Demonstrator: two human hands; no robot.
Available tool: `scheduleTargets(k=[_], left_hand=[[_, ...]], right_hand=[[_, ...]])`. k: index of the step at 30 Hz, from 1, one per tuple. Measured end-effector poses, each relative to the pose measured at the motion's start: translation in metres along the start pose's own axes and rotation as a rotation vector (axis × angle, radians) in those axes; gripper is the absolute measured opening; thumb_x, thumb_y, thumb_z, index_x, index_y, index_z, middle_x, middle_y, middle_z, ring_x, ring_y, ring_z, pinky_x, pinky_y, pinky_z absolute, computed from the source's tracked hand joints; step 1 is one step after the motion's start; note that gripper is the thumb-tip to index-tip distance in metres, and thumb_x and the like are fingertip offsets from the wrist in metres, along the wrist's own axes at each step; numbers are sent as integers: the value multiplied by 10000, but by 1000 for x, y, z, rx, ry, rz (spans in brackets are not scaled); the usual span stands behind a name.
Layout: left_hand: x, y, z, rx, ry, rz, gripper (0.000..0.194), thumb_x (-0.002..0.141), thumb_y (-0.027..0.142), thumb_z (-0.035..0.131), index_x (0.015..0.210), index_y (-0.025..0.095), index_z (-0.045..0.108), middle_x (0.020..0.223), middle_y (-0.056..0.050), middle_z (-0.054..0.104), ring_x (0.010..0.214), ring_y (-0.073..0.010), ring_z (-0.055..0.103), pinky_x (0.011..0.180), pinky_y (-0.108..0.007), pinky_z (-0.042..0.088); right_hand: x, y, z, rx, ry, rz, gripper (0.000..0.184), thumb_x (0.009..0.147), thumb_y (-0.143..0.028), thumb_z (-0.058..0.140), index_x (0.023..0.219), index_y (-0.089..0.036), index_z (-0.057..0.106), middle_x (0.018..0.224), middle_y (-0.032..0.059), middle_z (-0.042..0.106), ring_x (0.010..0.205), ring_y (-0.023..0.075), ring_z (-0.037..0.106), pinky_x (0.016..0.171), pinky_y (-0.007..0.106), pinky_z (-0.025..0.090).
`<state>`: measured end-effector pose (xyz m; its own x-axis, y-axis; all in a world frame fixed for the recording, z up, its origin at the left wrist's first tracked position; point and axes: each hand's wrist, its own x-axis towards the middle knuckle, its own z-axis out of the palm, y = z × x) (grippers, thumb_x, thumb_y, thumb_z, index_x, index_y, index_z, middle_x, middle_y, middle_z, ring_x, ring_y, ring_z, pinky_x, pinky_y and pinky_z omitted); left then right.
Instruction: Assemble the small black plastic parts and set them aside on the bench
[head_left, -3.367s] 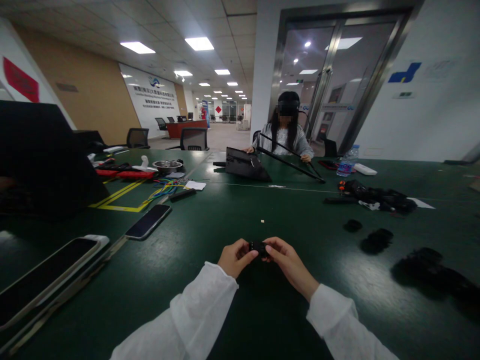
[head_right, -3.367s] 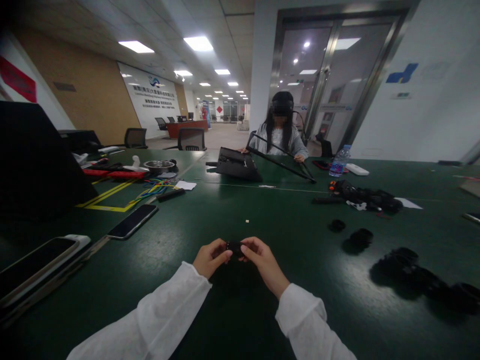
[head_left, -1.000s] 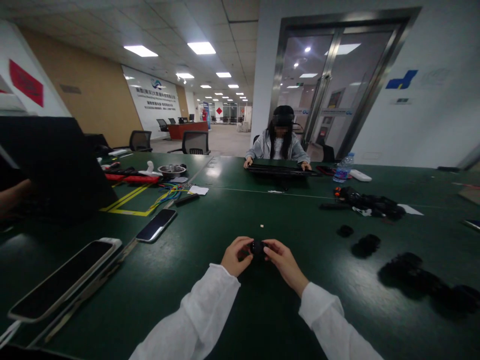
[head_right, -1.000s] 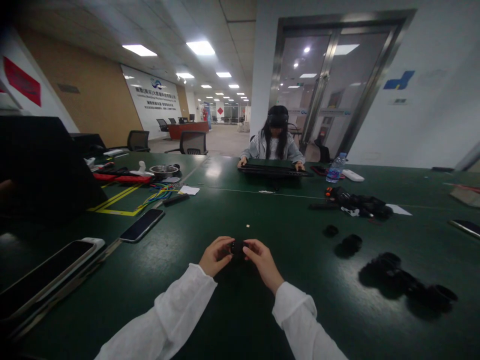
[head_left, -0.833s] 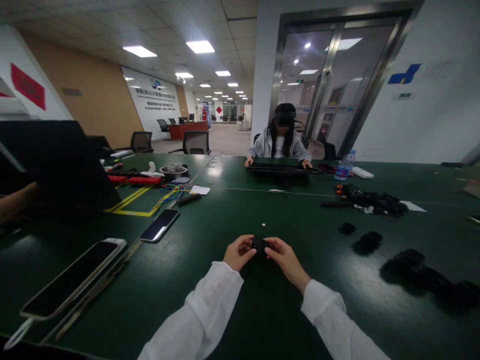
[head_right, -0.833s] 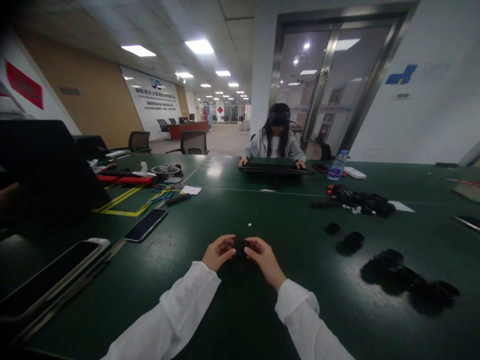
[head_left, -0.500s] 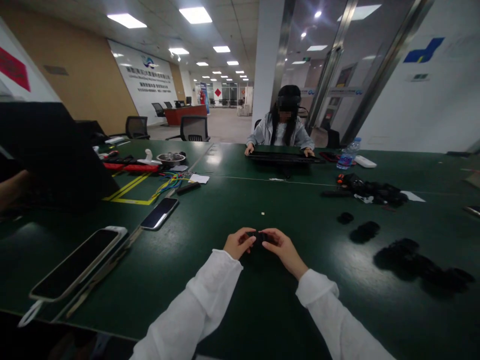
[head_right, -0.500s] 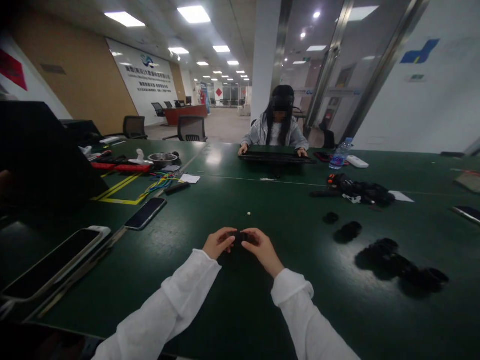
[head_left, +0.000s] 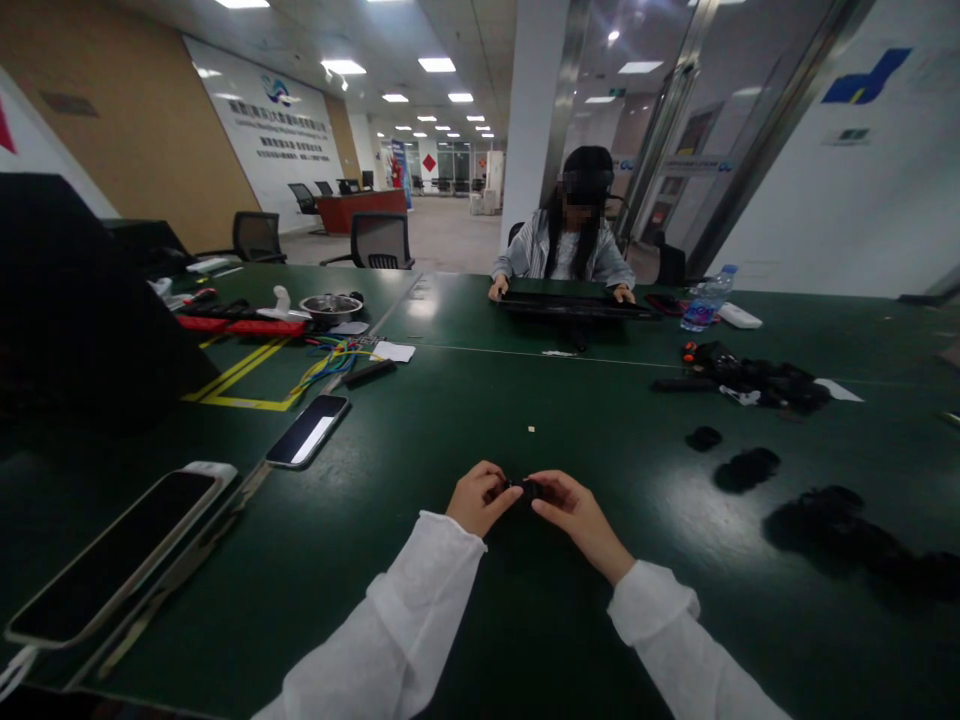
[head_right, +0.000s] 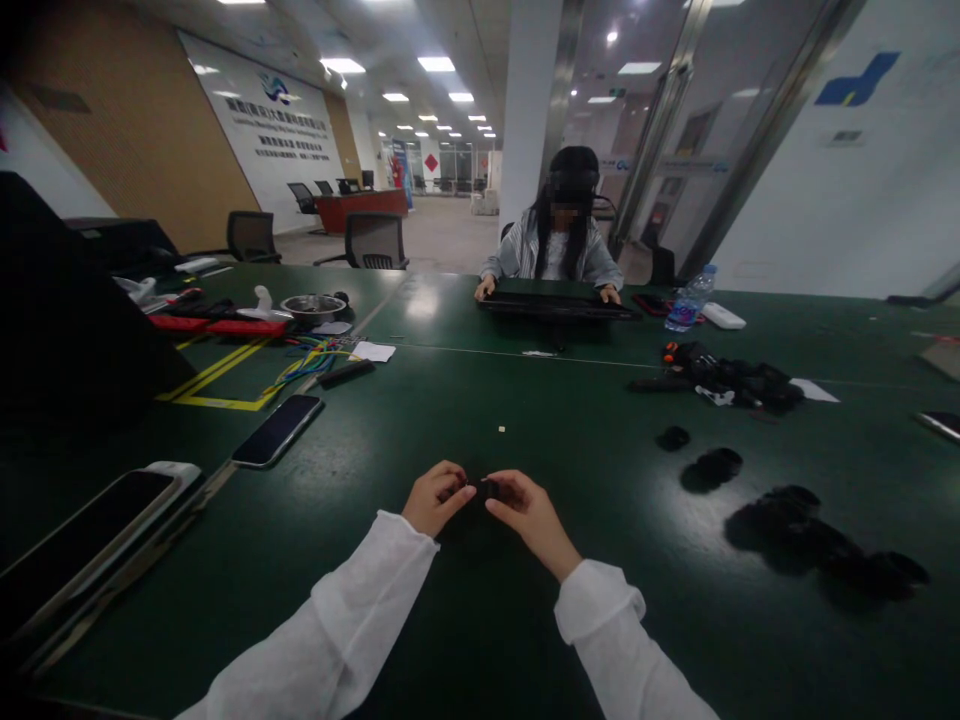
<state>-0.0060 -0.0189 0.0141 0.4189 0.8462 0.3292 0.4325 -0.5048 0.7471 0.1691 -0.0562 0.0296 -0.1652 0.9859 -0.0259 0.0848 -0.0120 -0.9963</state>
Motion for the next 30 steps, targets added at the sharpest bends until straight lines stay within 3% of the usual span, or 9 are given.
scheduleTargets(k=[5, 9, 13, 18, 21, 25, 28, 30], left_hand=[[1, -2, 2, -35, 47, 63, 313, 797, 287, 434, 531, 147, 521, 728, -21, 550, 654, -106, 528, 632, -248, 437], [0, -5, 5, -139, 103, 73, 269, 727, 278, 537, 518, 148, 428, 782, -29, 551, 728, -119, 534, 660, -251, 434], [-4, -4, 6, -261, 24, 9, 246, 635, 263, 633, 715, 161, 424, 915, -44, 547, 725, -127, 540, 558, -222, 436], [-7, -7, 6, -357, -26, -47, 335, 632, 187, 633, 910, 176, 446, 990, -49, 541, 766, -130, 555, 596, -222, 444], [-5, -12, 9, -373, -11, -101, 392, 630, 215, 641, 985, 195, 475, 848, -15, 562, 675, -108, 568, 595, -221, 453], [-2, -14, 14, -384, -8, -229, 280, 706, 336, 551, 924, 164, 519, 569, 37, 514, 426, -80, 524, 421, -194, 429], [-3, -13, 13, -406, -7, -246, 286, 729, 347, 516, 943, 158, 508, 562, 35, 521, 386, -70, 506, 375, -177, 407], [-4, -13, 11, -430, -28, -201, 402, 663, 289, 603, 1026, 183, 467, 629, 39, 524, 444, -68, 532, 423, -176, 433]], right_hand=[[2, 7, 2, -79, -23, -41, 288, 647, -273, 607, 925, -234, 539, 957, 18, 562, 903, 166, 532, 826, 354, 406], [2, 9, 4, -81, 29, -76, 283, 631, -261, 619, 902, -224, 550, 937, 20, 564, 898, 162, 530, 838, 343, 395], [2, 9, 3, -90, 61, -75, 283, 633, -262, 617, 905, -216, 553, 925, 21, 570, 890, 161, 531, 835, 342, 395], [1, 10, 3, -99, 68, -92, 276, 639, -267, 610, 904, -217, 553, 926, 20, 572, 889, 158, 532, 840, 345, 393], [1, 11, 4, -95, 70, -103, 275, 636, -269, 611, 901, -220, 554, 923, 19, 573, 881, 155, 535, 838, 344, 395], [1, 10, 5, -100, 55, -113, 284, 631, -276, 614, 903, -218, 556, 923, 22, 576, 879, 157, 536, 832, 344, 397], [1, 9, 4, -86, 42, -108, 281, 640, -277, 606, 909, -217, 551, 931, 24, 575, 877, 158, 539, 828, 343, 401], [1, 9, 3, -61, 54, -104, 270, 646, -274, 600, 905, -215, 548, 935, 24, 573, 885, 159, 538, 833, 345, 399]])
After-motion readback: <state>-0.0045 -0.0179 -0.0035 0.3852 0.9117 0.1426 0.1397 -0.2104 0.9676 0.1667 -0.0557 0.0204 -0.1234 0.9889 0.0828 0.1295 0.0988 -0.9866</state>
